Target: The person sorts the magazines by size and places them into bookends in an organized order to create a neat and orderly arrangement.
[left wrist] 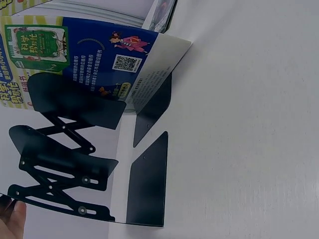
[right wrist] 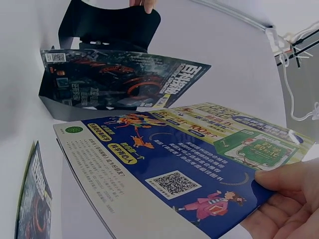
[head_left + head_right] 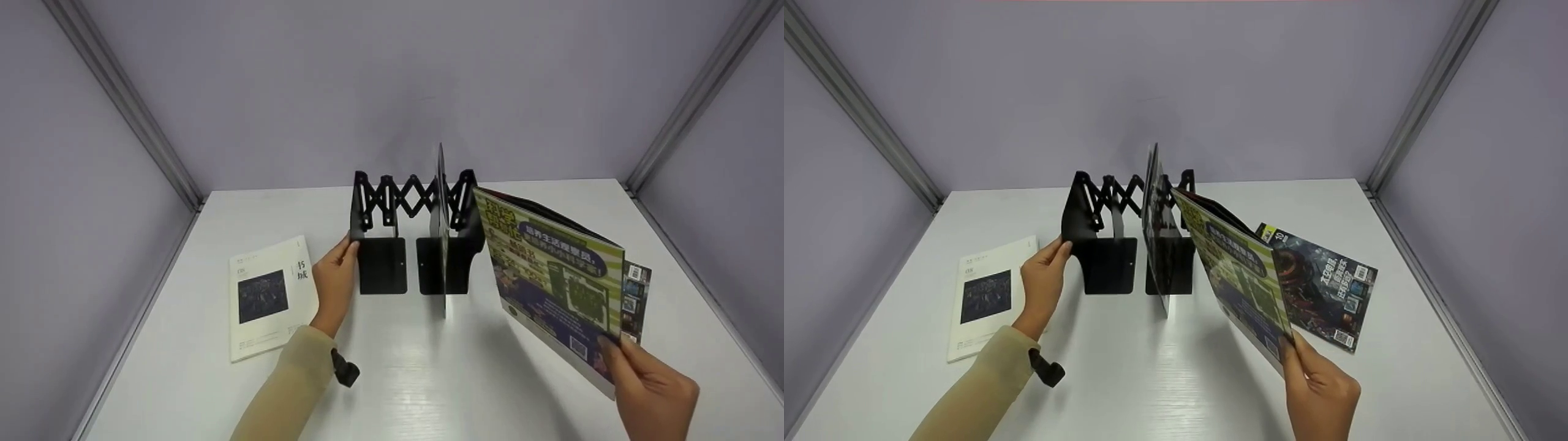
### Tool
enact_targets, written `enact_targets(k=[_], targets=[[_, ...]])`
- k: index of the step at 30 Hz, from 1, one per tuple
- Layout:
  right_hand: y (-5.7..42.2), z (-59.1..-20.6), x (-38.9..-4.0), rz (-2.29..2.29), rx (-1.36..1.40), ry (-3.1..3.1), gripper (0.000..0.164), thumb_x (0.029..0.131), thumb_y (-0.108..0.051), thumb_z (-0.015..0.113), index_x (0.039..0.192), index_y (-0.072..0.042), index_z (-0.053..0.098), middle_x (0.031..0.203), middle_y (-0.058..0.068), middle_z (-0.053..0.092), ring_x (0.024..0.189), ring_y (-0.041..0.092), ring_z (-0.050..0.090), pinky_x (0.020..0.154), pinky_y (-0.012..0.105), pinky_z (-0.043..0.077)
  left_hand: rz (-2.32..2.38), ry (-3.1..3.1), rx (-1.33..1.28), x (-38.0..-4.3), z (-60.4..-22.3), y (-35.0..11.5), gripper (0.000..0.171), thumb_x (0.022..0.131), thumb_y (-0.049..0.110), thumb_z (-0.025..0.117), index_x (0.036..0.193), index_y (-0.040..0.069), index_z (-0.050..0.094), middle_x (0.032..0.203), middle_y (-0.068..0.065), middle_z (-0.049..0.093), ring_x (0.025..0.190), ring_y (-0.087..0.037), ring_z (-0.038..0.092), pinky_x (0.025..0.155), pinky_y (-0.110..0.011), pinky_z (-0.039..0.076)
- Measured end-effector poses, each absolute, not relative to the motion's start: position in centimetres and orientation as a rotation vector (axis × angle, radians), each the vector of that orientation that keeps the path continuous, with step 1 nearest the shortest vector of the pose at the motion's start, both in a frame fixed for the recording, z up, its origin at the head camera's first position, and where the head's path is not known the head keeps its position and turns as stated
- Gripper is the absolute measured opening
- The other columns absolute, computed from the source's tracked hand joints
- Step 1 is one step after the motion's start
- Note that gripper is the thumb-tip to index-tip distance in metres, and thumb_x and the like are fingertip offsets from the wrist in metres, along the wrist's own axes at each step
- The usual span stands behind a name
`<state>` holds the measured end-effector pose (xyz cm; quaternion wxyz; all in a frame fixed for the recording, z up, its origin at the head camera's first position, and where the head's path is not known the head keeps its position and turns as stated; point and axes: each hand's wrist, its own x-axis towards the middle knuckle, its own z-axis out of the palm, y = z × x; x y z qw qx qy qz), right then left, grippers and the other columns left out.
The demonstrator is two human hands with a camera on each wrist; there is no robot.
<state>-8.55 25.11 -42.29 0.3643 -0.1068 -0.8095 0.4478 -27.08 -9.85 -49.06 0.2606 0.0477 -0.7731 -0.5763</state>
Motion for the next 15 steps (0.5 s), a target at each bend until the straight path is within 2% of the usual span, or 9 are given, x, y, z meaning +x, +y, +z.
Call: enact_targets(k=[8, 15], targets=[[23.8, -42.5, -9.2, 1.214, -0.236, -2.063, 0.023, 0.080, 0.016, 0.072, 0.102, 0.010, 0.071, 0.087, -0.036, 0.061, 0.077, -0.016, 0.064, 0.059, 0.006, 0.052, -1.544, -2.113, 0.132, -27.0, -49.0, -9.8, 0.029, 0.095, 0.016, 0.068, 0.122, 0.003, 0.069, 0.119, -0.013, 0.071, 0.105, -0.023, 0.071, 0.079, -0.028, 0.057], [22.7, -42.9, -10.5, 1.181, -0.151, -2.043, 0.021, 0.078, 0.015, 0.075, 0.098, 0.007, 0.075, 0.087, -0.036, 0.060, 0.069, -0.017, 0.063, 0.053, 0.004, 0.048, -1.538, -2.114, 0.122, -27.0, -49.0, -9.8, 0.030, 0.096, 0.016, 0.067, 0.123, 0.004, 0.069, 0.120, -0.012, 0.071, 0.106, -0.022, 0.071, 0.081, -0.033, 0.058]])
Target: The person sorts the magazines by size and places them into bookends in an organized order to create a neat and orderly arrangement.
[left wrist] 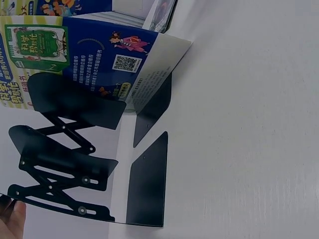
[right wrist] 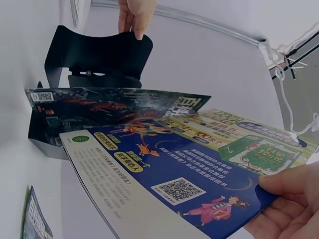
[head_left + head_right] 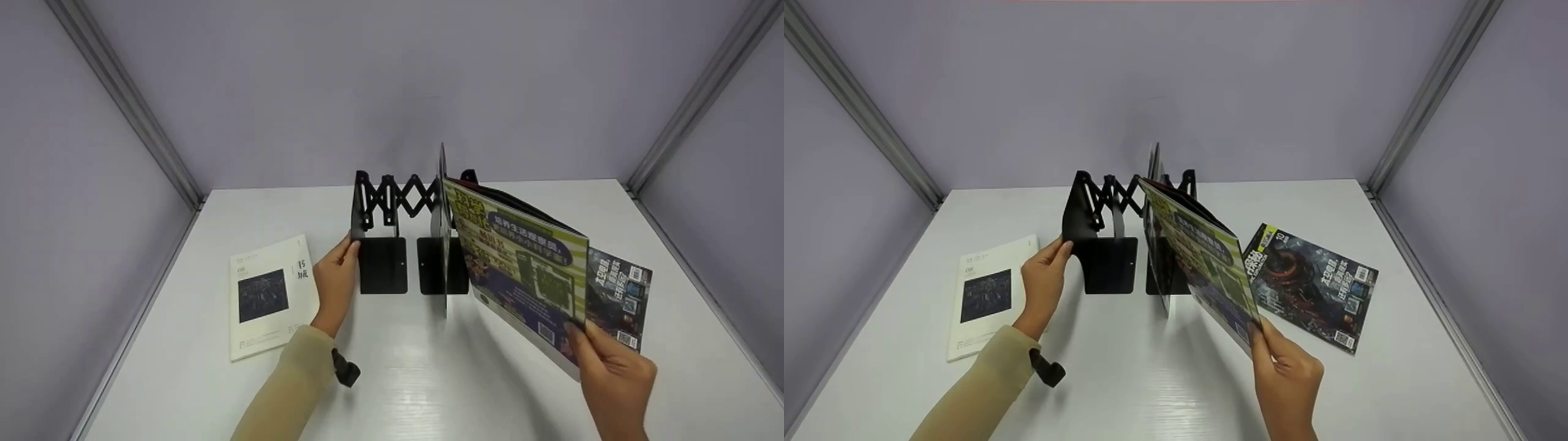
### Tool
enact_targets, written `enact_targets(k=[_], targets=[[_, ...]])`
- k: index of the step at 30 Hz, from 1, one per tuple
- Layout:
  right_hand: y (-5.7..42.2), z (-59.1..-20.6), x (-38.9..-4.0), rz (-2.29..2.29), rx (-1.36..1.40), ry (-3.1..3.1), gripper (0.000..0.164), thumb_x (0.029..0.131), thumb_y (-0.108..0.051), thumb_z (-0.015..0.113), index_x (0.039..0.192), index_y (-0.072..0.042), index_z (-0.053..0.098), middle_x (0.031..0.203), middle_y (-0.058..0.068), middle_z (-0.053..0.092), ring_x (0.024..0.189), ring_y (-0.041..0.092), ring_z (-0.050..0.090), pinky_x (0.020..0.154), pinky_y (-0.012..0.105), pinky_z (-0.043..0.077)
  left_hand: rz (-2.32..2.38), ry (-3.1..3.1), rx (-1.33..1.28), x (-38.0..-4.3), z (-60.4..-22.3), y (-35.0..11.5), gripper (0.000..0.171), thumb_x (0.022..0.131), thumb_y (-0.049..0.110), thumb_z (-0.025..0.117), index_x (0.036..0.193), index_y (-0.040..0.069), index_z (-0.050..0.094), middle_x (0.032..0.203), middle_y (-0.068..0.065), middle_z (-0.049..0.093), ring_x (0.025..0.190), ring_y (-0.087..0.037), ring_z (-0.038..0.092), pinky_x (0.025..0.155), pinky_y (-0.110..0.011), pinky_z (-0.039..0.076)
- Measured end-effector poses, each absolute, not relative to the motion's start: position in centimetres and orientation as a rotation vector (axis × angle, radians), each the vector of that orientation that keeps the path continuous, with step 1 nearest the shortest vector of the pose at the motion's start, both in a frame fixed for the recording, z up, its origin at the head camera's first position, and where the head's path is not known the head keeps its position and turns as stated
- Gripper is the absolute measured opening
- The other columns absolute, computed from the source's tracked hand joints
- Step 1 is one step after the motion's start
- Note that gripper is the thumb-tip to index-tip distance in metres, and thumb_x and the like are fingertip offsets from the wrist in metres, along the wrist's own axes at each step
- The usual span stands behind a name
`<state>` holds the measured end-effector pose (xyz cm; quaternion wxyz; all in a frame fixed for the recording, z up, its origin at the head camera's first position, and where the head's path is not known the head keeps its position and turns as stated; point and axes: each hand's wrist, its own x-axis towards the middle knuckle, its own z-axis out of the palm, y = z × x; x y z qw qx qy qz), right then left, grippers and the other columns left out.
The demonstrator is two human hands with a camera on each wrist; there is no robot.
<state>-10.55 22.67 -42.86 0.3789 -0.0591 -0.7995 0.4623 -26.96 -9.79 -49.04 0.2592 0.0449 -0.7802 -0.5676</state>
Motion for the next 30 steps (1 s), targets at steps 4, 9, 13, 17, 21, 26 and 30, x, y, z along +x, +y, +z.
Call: enact_targets(k=[4, 9, 13, 17, 21, 26, 30], targets=[[22.0, -43.2, -11.5, 1.169, -0.101, -2.035, 0.021, 0.078, 0.014, 0.075, 0.098, 0.007, 0.075, 0.086, -0.020, 0.069, 0.068, -0.017, 0.062, 0.052, 0.004, 0.047, -1.550, -2.112, 0.122, -27.0, -49.2, -9.8, 0.030, 0.096, 0.016, 0.067, 0.123, 0.003, 0.069, 0.121, -0.011, 0.071, 0.108, -0.021, 0.071, 0.082, -0.033, 0.058], [21.4, -43.8, -12.3, 1.177, -0.064, -2.018, 0.021, 0.079, 0.014, 0.074, 0.099, 0.007, 0.075, 0.089, 0.015, 0.074, 0.075, -0.018, 0.062, 0.057, 0.003, 0.048, -1.536, -2.130, 0.125, -27.0, -49.4, -9.9, 0.030, 0.096, 0.018, 0.067, 0.123, 0.005, 0.069, 0.122, -0.011, 0.070, 0.110, -0.021, 0.070, 0.084, -0.037, 0.058], [21.0, -44.4, -13.0, 1.188, -0.035, -1.991, 0.021, 0.079, 0.014, 0.074, 0.099, 0.008, 0.074, 0.088, 0.026, 0.072, 0.077, -0.020, 0.061, 0.057, 0.002, 0.047, -1.547, -2.129, 0.121, -27.0, -49.4, -9.9, 0.031, 0.097, 0.019, 0.066, 0.124, 0.005, 0.069, 0.123, -0.011, 0.069, 0.109, -0.021, 0.070, 0.082, -0.036, 0.058], [20.6, -45.0, -13.9, 1.195, -0.017, -1.966, 0.020, 0.079, 0.013, 0.074, 0.099, 0.008, 0.074, 0.083, 0.026, 0.072, 0.069, -0.018, 0.061, 0.052, 0.002, 0.044, -1.565, -2.127, 0.124, -27.0, -49.3, -9.9, 0.032, 0.097, 0.019, 0.066, 0.125, 0.005, 0.068, 0.124, -0.011, 0.069, 0.106, -0.019, 0.070, 0.080, -0.031, 0.056], [20.3, -45.7, -15.0, 1.184, 0.006, -1.954, 0.018, 0.080, 0.013, 0.073, 0.098, 0.007, 0.075, 0.074, 0.025, 0.073, 0.054, -0.014, 0.054, 0.045, 0.004, 0.037, -1.557, -2.138, 0.134, -27.0, -49.3, -9.9, 0.032, 0.097, 0.019, 0.066, 0.126, 0.006, 0.068, 0.124, -0.009, 0.069, 0.109, -0.018, 0.069, 0.082, -0.029, 0.057], [19.7, -46.6, -16.2, 1.199, 0.027, -1.935, 0.017, 0.082, 0.013, 0.071, 0.099, 0.008, 0.075, 0.065, 0.023, 0.071, 0.046, -0.011, 0.044, 0.042, 0.007, 0.031, -1.555, -2.114, 0.106, -27.0, -49.2, -9.8, 0.032, 0.096, 0.017, 0.067, 0.125, 0.004, 0.068, 0.123, -0.012, 0.070, 0.110, -0.022, 0.070, 0.082, -0.031, 0.058], [19.1, -47.2, -17.2, 1.205, 0.026, -1.919, 0.017, 0.083, 0.012, 0.070, 0.099, 0.007, 0.075, 0.060, 0.020, 0.069, 0.046, -0.010, 0.041, 0.043, 0.008, 0.029, -1.558, -2.112, 0.111, -26.9, -49.2, -9.8, 0.031, 0.096, 0.017, 0.066, 0.125, 0.003, 0.068, 0.122, -0.011, 0.070, 0.109, -0.021, 0.070, 0.080, -0.027, 0.057]])
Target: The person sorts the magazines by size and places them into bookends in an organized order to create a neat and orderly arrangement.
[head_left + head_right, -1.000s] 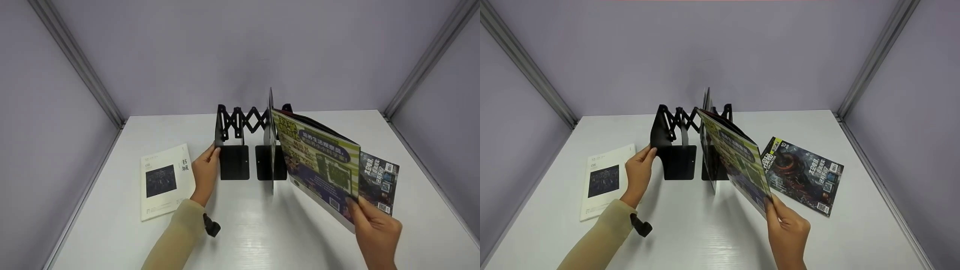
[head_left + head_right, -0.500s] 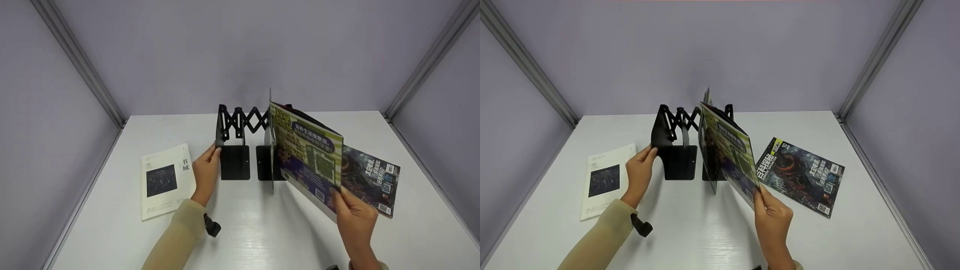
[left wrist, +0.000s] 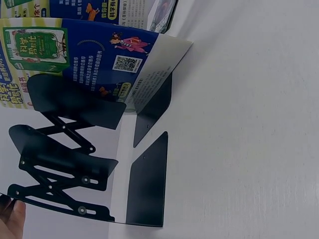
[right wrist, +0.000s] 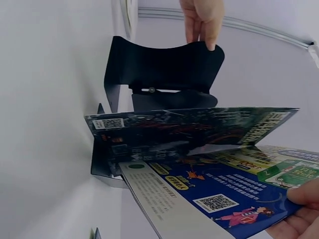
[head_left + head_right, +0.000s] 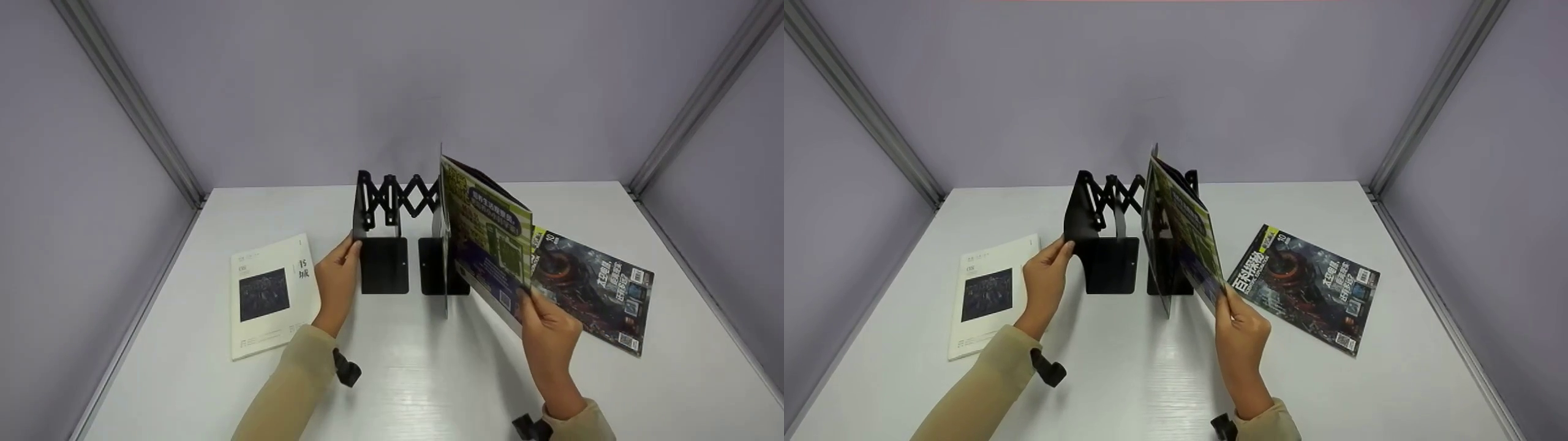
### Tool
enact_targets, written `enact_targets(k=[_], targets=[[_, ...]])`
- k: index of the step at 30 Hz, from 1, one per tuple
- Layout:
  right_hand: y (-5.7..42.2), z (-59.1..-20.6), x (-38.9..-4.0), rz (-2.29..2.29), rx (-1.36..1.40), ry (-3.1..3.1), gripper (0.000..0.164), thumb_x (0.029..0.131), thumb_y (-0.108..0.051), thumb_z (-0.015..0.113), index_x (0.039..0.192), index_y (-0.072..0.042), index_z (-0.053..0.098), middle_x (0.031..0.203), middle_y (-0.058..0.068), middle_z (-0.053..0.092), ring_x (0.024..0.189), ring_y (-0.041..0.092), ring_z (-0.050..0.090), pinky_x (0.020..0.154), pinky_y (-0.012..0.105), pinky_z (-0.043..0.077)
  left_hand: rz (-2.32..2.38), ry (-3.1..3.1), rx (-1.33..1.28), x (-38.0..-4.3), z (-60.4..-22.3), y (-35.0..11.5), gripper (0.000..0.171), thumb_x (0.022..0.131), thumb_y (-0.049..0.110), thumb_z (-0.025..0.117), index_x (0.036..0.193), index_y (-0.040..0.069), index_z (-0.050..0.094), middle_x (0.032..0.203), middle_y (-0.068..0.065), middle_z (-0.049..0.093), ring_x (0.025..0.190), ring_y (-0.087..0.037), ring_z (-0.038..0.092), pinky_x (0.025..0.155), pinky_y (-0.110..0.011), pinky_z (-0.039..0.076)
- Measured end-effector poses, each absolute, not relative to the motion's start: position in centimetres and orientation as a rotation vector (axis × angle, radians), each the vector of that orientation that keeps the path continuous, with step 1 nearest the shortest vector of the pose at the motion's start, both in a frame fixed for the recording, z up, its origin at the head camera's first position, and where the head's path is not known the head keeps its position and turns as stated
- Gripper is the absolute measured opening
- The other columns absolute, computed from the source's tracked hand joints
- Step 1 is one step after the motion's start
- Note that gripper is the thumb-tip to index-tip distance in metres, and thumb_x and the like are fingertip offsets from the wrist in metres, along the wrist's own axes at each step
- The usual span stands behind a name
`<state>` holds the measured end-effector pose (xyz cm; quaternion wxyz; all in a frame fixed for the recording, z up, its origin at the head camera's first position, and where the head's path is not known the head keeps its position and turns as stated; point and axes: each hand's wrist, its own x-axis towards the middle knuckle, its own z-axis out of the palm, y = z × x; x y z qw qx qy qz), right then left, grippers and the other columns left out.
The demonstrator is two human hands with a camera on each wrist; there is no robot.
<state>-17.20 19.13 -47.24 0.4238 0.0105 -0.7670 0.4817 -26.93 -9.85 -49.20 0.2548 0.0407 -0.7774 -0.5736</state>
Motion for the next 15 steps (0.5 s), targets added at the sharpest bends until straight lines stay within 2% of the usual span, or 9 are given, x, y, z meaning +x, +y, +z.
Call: enact_targets(k=[3, 10, 15], targets=[[18.7, -47.7, -17.9, 1.196, 0.026, -1.919, 0.016, 0.084, 0.010, 0.071, 0.098, 0.006, 0.076, 0.058, 0.018, 0.068, 0.047, -0.011, 0.042, 0.044, 0.007, 0.030, -1.560, -2.113, 0.115, -26.9, -49.2, -9.8, 0.031, 0.096, 0.017, 0.066, 0.125, 0.004, 0.068, 0.123, -0.010, 0.070, 0.110, -0.021, 0.070, 0.080, -0.027, 0.057], [17.8, -48.3, -19.4, 1.175, 0.031, -1.904, 0.011, 0.084, 0.010, 0.072, 0.093, 0.006, 0.078, 0.055, 0.018, 0.066, 0.048, -0.012, 0.040, 0.045, 0.008, 0.029, -1.542, -2.121, 0.104, -26.8, -49.1, -9.8, 0.031, 0.097, 0.018, 0.066, 0.125, 0.007, 0.068, 0.124, -0.009, 0.069, 0.116, -0.021, 0.067, 0.090, -0.038, 0.058], [17.1, -48.9, -20.3, 1.214, 0.021, -1.890, 0.012, 0.084, 0.008, 0.072, 0.095, 0.006, 0.077, 0.059, 0.020, 0.068, 0.050, -0.011, 0.043, 0.047, 0.007, 0.031, -1.543, -2.127, 0.122, -26.8, -49.2, -9.8, 0.030, 0.097, 0.020, 0.066, 0.125, 0.009, 0.068, 0.124, -0.008, 0.069, 0.116, -0.020, 0.067, 0.090, -0.038, 0.058]])
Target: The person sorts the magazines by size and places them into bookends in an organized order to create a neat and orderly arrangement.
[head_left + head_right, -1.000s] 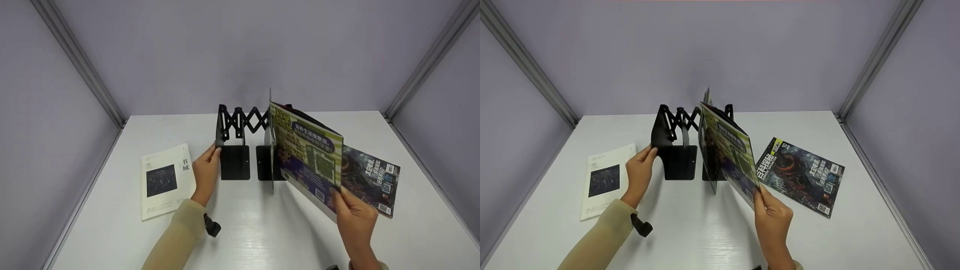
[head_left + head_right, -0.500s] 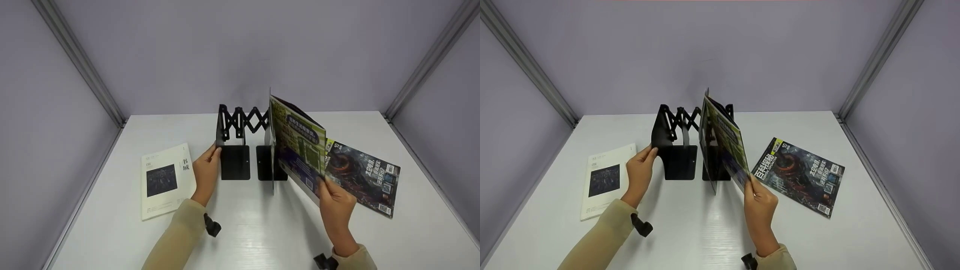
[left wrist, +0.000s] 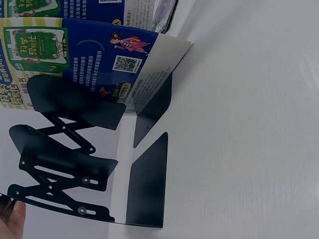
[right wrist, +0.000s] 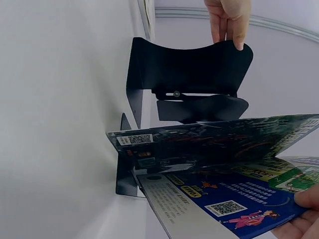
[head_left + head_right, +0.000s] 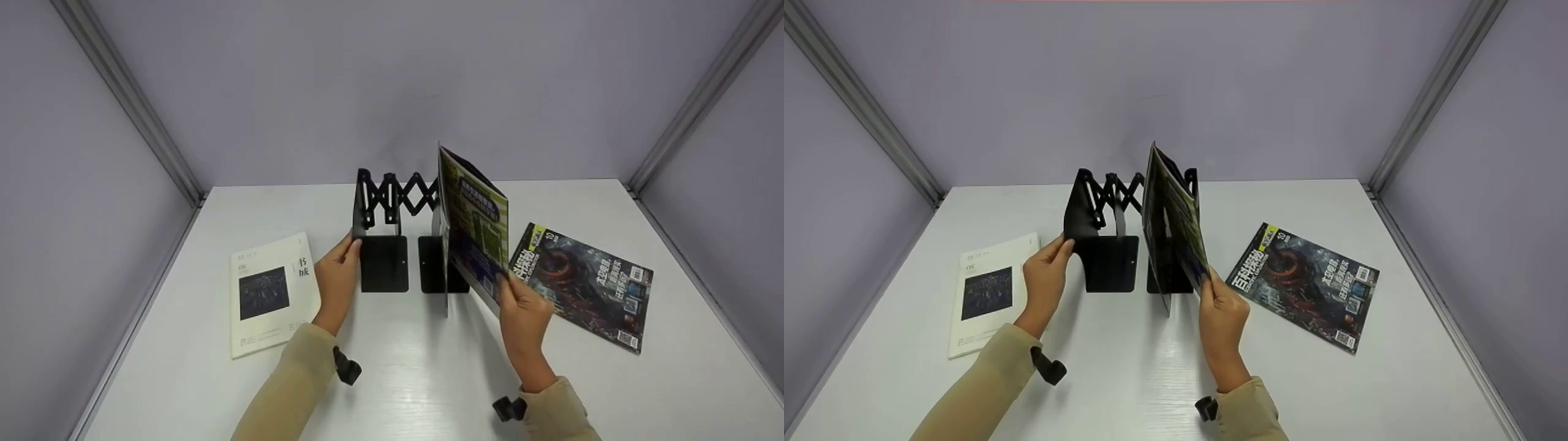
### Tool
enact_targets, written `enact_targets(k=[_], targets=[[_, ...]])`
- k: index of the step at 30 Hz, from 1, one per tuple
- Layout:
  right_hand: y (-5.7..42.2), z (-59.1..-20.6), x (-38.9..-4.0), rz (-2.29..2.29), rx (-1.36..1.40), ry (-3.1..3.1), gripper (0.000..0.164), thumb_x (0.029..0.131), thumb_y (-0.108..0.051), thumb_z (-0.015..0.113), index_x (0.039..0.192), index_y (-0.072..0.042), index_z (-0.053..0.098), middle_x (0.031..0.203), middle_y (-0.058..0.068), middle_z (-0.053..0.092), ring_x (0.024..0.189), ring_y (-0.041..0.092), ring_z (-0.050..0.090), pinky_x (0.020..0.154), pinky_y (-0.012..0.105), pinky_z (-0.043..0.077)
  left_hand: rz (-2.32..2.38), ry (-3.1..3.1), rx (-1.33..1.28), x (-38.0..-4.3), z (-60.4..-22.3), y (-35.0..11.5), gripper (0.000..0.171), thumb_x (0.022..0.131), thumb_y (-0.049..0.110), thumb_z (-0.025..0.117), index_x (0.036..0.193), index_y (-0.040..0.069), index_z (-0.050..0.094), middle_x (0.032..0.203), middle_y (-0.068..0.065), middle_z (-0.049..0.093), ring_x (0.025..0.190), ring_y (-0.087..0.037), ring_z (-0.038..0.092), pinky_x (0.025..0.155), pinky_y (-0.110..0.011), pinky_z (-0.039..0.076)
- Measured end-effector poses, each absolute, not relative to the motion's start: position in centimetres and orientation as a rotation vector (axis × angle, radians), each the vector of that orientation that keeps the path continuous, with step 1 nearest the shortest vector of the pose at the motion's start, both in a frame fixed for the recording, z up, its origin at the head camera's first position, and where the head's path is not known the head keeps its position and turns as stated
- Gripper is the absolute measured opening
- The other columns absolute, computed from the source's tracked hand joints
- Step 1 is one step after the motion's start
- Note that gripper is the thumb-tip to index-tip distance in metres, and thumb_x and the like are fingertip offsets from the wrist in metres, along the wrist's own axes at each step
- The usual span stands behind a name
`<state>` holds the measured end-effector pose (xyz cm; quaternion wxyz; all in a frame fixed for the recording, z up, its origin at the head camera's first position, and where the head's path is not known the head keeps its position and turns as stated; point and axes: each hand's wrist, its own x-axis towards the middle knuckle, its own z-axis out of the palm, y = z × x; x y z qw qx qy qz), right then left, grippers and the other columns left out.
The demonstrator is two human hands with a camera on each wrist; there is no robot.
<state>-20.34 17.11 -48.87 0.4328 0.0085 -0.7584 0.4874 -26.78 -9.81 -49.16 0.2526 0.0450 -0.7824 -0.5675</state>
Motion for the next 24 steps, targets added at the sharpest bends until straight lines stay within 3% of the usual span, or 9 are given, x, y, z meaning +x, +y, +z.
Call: enact_targets(k=[4, 13, 18, 24], targets=[[16.7, -49.4, -21.0, 1.222, -0.002, -1.906, 0.011, 0.085, 0.007, 0.072, 0.094, 0.005, 0.078, 0.060, 0.019, 0.069, 0.052, -0.008, 0.042, 0.050, 0.007, 0.031, -1.554, -2.128, 0.117, -26.8, -49.2, -9.8, 0.031, 0.097, 0.019, 0.066, 0.126, 0.008, 0.068, 0.124, -0.009, 0.069, 0.115, -0.021, 0.068, 0.089, -0.039, 0.058], [15.5, -50.3, -22.1, 1.275, 0.019, -1.918, 0.018, 0.089, 0.005, 0.068, 0.105, 0.003, 0.076, 0.088, 0.021, 0.075, 0.061, -0.013, 0.054, 0.056, 0.005, 0.038, -1.530, -2.119, 0.113, -27.0, -49.4, -9.8, 0.030, 0.096, 0.015, 0.067, 0.123, 0.005, 0.069, 0.120, -0.012, 0.071, 0.107, -0.023, 0.071, 0.079, -0.029, 0.057], [14.7, -50.5, -22.5, 1.303, 0.001, -1.921, 0.018, 0.089, 0.004, 0.069, 0.105, 0.001, 0.076, 0.094, 0.020, 0.075, 0.077, -0.016, 0.059, 0.062, 0.003, 0.043, -1.538, -2.112, 0.114, -27.0, -49.4, -9.8, 0.030, 0.095, 0.015, 0.067, 0.123, 0.005, 0.069, 0.121, -0.012, 0.071, 0.110, -0.023, 0.070, 0.081, -0.030, 0.058], [14.1, -50.8, -22.6, 1.304, 0.010, -1.935, 0.019, 0.089, 0.004, 0.069, 0.106, 0.001, 0.076, 0.094, 0.020, 0.075, 0.077, -0.015, 0.059, 0.060, 0.004, 0.042, -1.548, -2.122, 0.124, -27.0, -49.3, -9.9, 0.031, 0.096, 0.018, 0.067, 0.124, 0.006, 0.069, 0.122, -0.010, 0.070, 0.113, -0.021, 0.069, 0.086, -0.036, 0.059]])
